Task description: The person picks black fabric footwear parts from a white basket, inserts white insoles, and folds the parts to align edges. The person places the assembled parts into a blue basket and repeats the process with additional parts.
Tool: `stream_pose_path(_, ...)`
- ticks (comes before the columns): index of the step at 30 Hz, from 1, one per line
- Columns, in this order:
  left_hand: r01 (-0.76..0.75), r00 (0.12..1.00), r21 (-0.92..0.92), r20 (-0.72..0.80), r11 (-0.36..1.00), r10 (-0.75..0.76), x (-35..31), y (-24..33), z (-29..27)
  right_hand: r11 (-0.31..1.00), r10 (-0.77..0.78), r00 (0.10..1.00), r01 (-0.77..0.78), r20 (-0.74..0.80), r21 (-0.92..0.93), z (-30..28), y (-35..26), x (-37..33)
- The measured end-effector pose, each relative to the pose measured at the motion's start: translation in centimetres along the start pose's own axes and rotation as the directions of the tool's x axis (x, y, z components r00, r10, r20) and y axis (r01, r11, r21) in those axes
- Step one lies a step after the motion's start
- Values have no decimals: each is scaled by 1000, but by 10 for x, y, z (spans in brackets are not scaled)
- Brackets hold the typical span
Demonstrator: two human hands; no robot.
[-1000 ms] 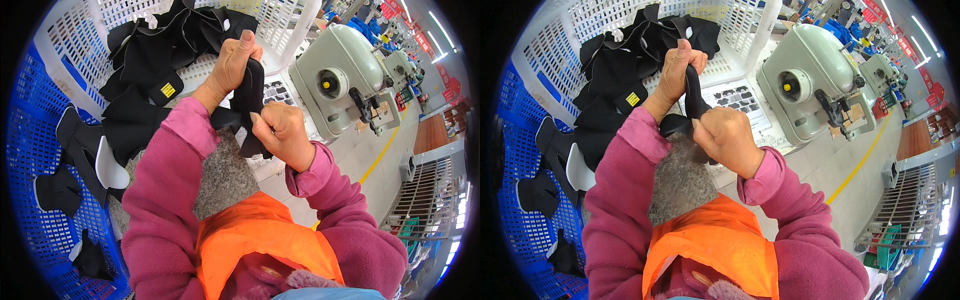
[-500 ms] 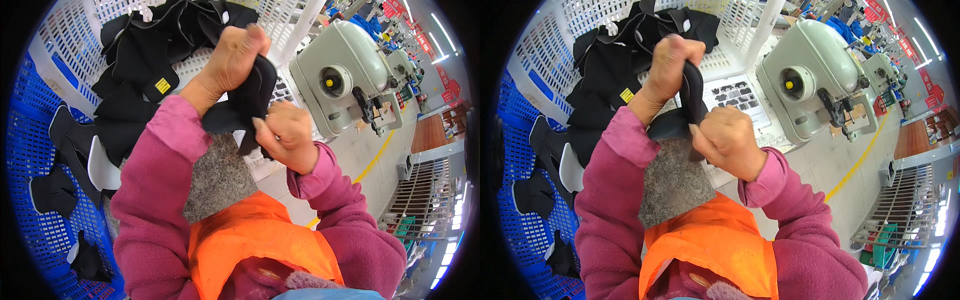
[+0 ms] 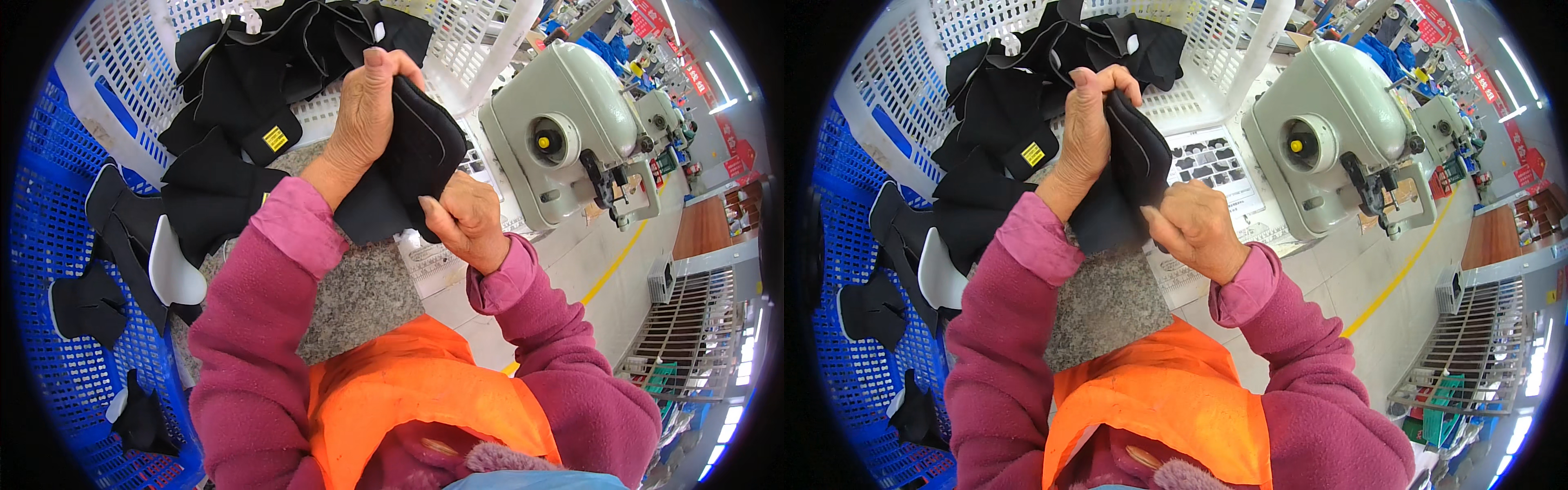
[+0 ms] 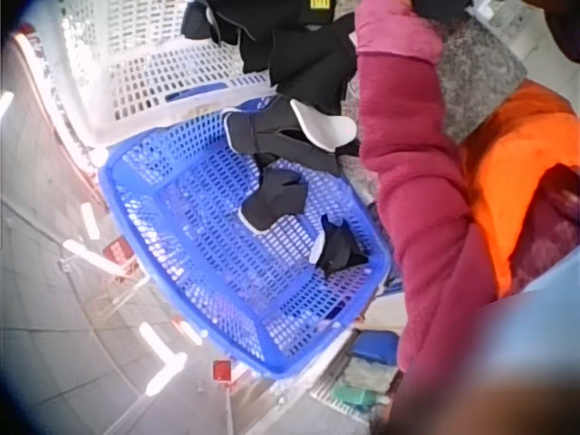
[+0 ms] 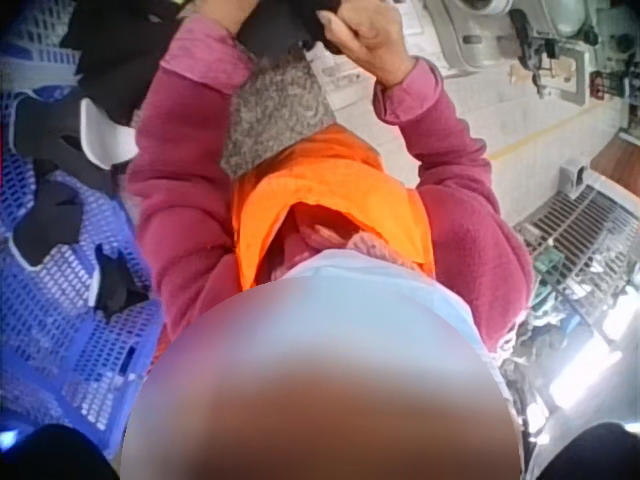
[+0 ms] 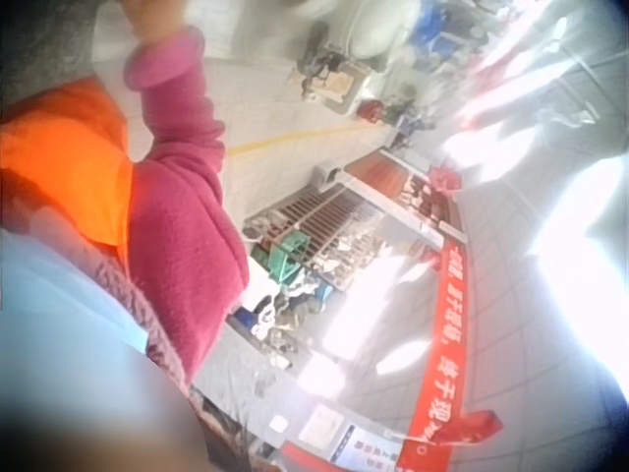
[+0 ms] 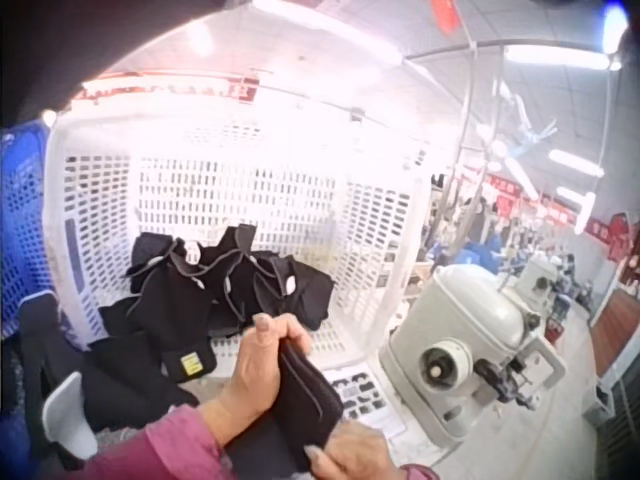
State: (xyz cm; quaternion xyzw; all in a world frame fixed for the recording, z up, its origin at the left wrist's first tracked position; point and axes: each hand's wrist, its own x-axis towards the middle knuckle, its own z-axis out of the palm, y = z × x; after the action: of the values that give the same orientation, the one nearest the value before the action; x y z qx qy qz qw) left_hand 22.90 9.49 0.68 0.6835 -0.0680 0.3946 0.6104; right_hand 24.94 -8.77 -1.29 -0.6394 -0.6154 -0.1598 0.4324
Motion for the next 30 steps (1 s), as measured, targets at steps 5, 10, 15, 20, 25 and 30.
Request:
stream_pose_path(5,11,999,23,-46,1000,-10,-10,-4,7,994,-45,999,46,18,-100,-6,-1,-7)
stream_pose_path(10,-129,974,18,191,992,123,-15,-8,3,975,199,980,-198,3,103,12,-5,-21)
stream_pose_path(15,-93,996,87,15,992,92,-28,-28,4,912,396,915,-402,78,80,18,-2,-40)
stream_pose_path(20,-229,967,196,-66,953,246,-24,-44,5,976,211,973,-214,-91,-25,34,-2,-45)
stream_pose_path(25,-283,950,245,-65,927,307,-23,-40,2,972,212,970,-222,-118,-82,34,-4,-40)
stream_pose_path(30,-256,950,331,-90,908,300,-29,-36,0,864,228,974,-193,19,-465,-1,-18,-37)
